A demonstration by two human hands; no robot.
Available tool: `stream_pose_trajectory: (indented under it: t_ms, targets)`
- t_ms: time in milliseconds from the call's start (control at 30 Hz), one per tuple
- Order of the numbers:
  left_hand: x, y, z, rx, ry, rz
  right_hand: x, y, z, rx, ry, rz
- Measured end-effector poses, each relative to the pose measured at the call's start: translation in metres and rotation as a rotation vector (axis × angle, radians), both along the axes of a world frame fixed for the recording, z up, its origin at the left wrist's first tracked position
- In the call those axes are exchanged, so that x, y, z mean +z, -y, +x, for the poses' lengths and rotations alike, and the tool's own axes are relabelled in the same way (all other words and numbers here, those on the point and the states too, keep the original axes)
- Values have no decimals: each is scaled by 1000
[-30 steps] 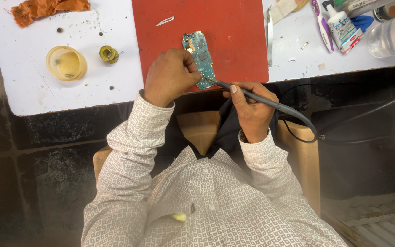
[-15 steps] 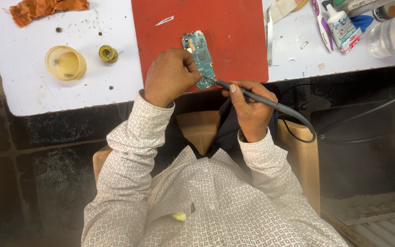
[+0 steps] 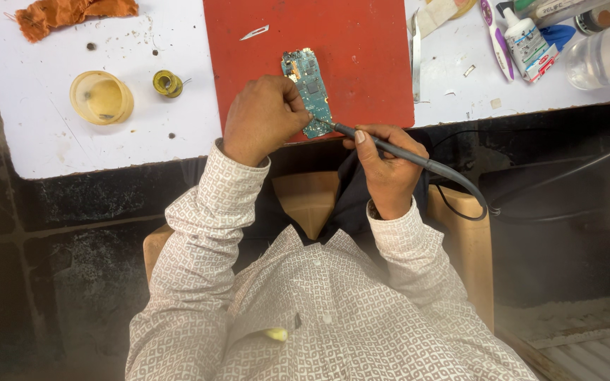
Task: The person uses a soldering iron and solder wire to reflow or repair connections on a small green circuit board. They repeatedly apply solder to various points on the board, reposition the board, and briefly use a toothbrush to clean the surface.
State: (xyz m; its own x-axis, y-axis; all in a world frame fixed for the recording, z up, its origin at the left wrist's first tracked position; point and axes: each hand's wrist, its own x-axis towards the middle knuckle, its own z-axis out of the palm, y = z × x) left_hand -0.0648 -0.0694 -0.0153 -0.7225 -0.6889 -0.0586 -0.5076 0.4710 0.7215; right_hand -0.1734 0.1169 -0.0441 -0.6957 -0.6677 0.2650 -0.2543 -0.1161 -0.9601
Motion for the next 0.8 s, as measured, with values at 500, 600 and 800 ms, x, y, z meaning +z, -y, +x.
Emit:
stream_pose_trajectory:
  t_ms: [500,600,800]
  targets:
    - [1,0,0,-1,22,14,-1,0,0,-1,-6,3]
    - [0,0,0,-2,18,11,-1,1,0,-2,8,0]
    - [1,0,0,0,21,4,-1,2,1,1,41,-18]
